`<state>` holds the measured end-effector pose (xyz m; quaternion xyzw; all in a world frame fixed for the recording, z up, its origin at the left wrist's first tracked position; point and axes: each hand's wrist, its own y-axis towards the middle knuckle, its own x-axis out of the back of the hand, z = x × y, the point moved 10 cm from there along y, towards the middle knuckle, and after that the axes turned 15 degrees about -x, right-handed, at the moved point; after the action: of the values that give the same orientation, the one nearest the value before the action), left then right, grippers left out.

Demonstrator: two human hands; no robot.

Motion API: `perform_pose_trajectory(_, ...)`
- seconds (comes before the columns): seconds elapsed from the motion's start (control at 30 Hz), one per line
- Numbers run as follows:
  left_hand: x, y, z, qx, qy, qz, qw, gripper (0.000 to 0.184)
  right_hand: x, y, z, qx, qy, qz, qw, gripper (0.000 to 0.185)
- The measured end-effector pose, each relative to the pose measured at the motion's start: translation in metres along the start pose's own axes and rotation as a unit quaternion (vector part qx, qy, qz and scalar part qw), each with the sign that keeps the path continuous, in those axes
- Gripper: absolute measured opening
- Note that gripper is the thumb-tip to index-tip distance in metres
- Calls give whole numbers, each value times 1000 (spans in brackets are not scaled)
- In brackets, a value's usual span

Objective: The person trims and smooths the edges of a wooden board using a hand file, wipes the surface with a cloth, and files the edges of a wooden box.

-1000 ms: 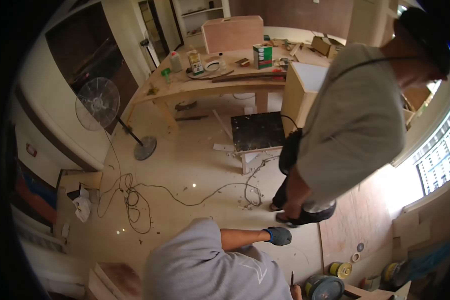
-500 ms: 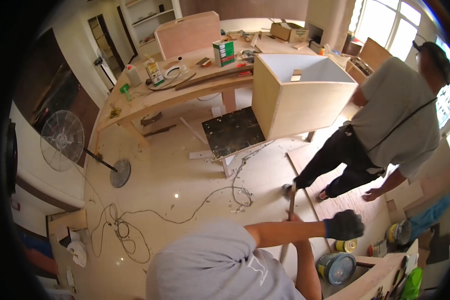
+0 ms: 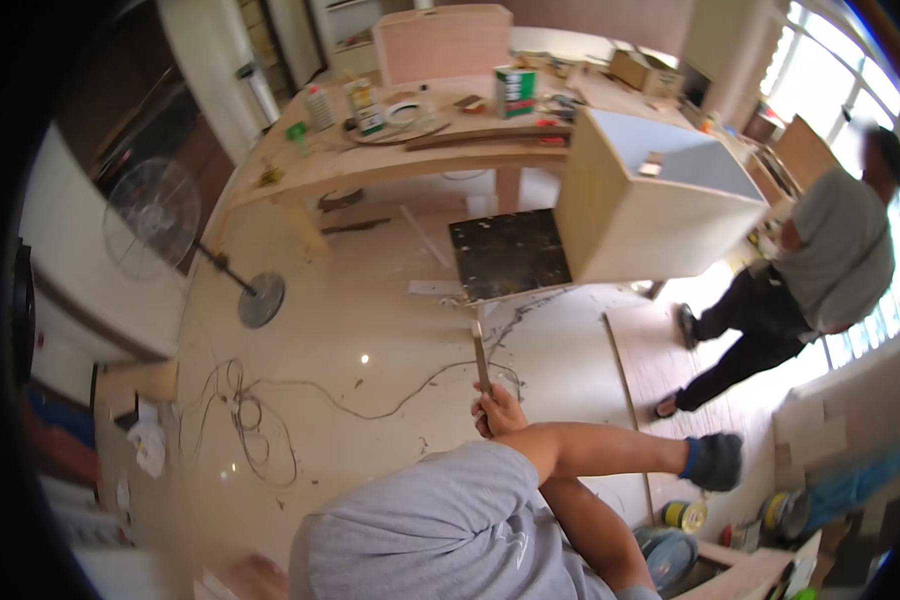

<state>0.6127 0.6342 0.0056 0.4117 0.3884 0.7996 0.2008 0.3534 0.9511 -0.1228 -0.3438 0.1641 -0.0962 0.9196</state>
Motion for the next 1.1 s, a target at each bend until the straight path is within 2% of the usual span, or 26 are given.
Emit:
perform_pose_trajectory(0.03,-3,-26,-5,10,-53,61,997,23,1,2,-14,8,-11,-13,1000,30)
perform_pose_trajectory(0.07,-40,-63,-14,0,-40,169,985,26,3,2,-24,18,-22,-24,999,30)
perform_pose_trajectory(0.2,53,-102,-6,151,-90,300,938,27,12,30,-38,87,-108,-48,989,34)
perform_pose_trajectory(0.3,84,-124,7,163,-48,233,957,20,32,46,-35,153,-173,-79,970,39)
perform_pose_trajectory(0.33,109,-121,10,154,-19,181,971,15,30,28,-20,150,-37,28,988,44)
perform_pose_trajectory(0.37,131,-121,14,139,32,160,977,16,43,19,-11,136,-17,20,990,38)
perform_pose_trajectory(0.4,162,-119,20,135,99,149,975,17,73,19,-8,198,-11,6,980,40)
perform_pose_trajectory(0.43,164,-144,38,174,155,207,950,22,102,19,-4,259,-6,-9,966,42)
perform_pose_trajectory(0.47,203,-136,53,195,158,256,933,20,152,26,-26,108,95,-39,989,41)
perform_pose_trajectory(0.5,228,-138,69,224,167,241,929,18,186,21,-19,158,93,-100,978,34)
perform_pose_trajectory(0.53,258,-142,87,254,191,205,926,17,194,-17,12,150,105,-187,965,28)
perform_pose_trajectory(0.57,295,-145,108,290,213,159,920,15,202,-49,33,196,90,-237,947,25)
perform_pose_trajectory(0.63,367,-145,142,356,236,49,903,13,221,-88,53,227,35,-306,924,28)
perform_pose_trajectory(0.67,399,-144,152,379,242,-16,893,12,226,-97,49,243,11,-331,912,30)
perform_pose_trajectory(0.7,431,-139,160,386,246,-83,885,11,209,-123,62,273,49,-313,908,30)
perform_pose_trajectory(0.8,485,-109,152,356,227,-245,873,10,198,-132,29,238,89,-305,918,30)
perform_pose_trajectory(0.87,491,-81,135,314,209,-313,871,11,196,-136,12,226,109,-299,921,29)
perform_pose_trajectory(0.97,481,-56,133,276,178,-359,874,14,183,-137,15,209,147,-314,914,31)
perform_pose_trajectory(1.07,427,-32,131,265,119,-385,876,18,168,-152,21,320,120,-406,848,29)
perform_pose_trajectory(1.1,406,-25,129,266,97,-396,874,20,164,-144,26,248,158,-332,896,30)
